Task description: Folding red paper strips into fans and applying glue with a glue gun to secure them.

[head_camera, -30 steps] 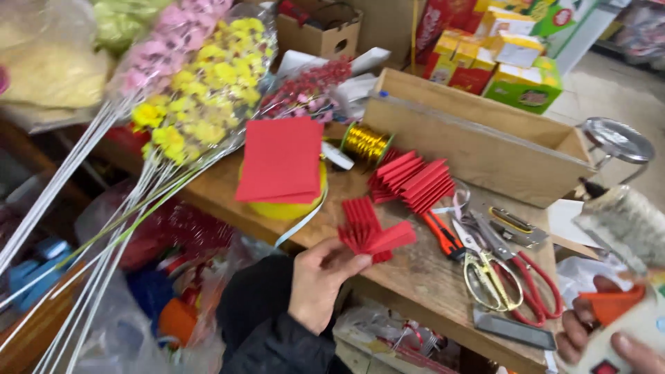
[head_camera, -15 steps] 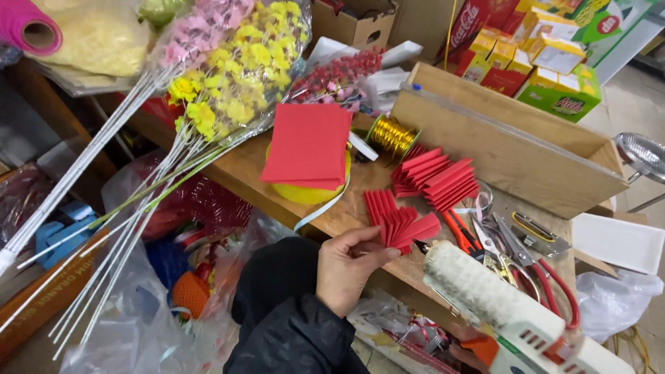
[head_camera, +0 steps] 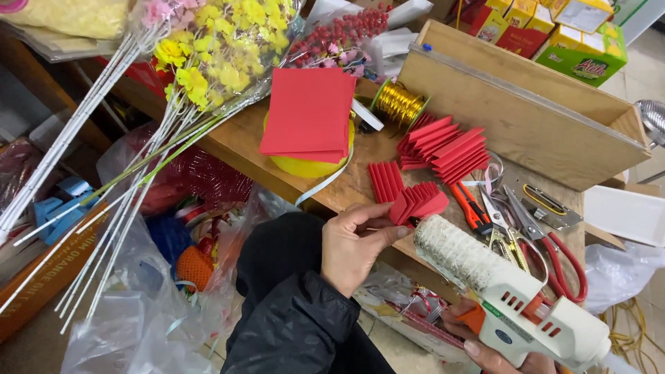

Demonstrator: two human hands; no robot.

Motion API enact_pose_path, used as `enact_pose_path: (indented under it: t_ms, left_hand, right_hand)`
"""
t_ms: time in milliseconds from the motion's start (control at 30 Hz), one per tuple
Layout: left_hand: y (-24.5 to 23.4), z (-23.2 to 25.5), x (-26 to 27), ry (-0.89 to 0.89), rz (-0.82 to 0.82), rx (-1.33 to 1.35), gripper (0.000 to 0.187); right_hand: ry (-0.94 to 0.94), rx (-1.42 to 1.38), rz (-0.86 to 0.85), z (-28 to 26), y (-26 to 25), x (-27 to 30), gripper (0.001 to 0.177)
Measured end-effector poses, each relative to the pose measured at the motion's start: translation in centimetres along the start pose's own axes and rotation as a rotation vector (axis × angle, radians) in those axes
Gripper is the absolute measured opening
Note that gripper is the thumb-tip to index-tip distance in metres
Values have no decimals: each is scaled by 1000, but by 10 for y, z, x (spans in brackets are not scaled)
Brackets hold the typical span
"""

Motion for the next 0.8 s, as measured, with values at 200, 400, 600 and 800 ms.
enact_pose_path:
  t_ms: [200, 400, 600, 800]
  left_hand:
    - [3, 6, 2, 5, -58, -20, 41]
    - [3, 2, 2, -4, -59, -1, 42]
    - [4, 0, 1, 29, -50, -19, 41]
    - [3, -1, 1, 33, -42, -17, 41]
  right_hand:
    - [131, -126, 352, -36, 41, -17, 48]
    - [138, -124, 492, -52, 58, -13, 47]
    - [170, -134, 639, -87, 99, -10, 52]
    - [201, -85, 644, -85, 94, -10, 51]
Point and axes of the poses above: each hand's wrist, its own x-axis away from the middle knuckle, its own y-axis out of the palm, z = x × y, the point moved 5 cm from there along -x, towards the middle knuckle, and after that the axes turned 11 degrees about -x, right-handed, at the moved point
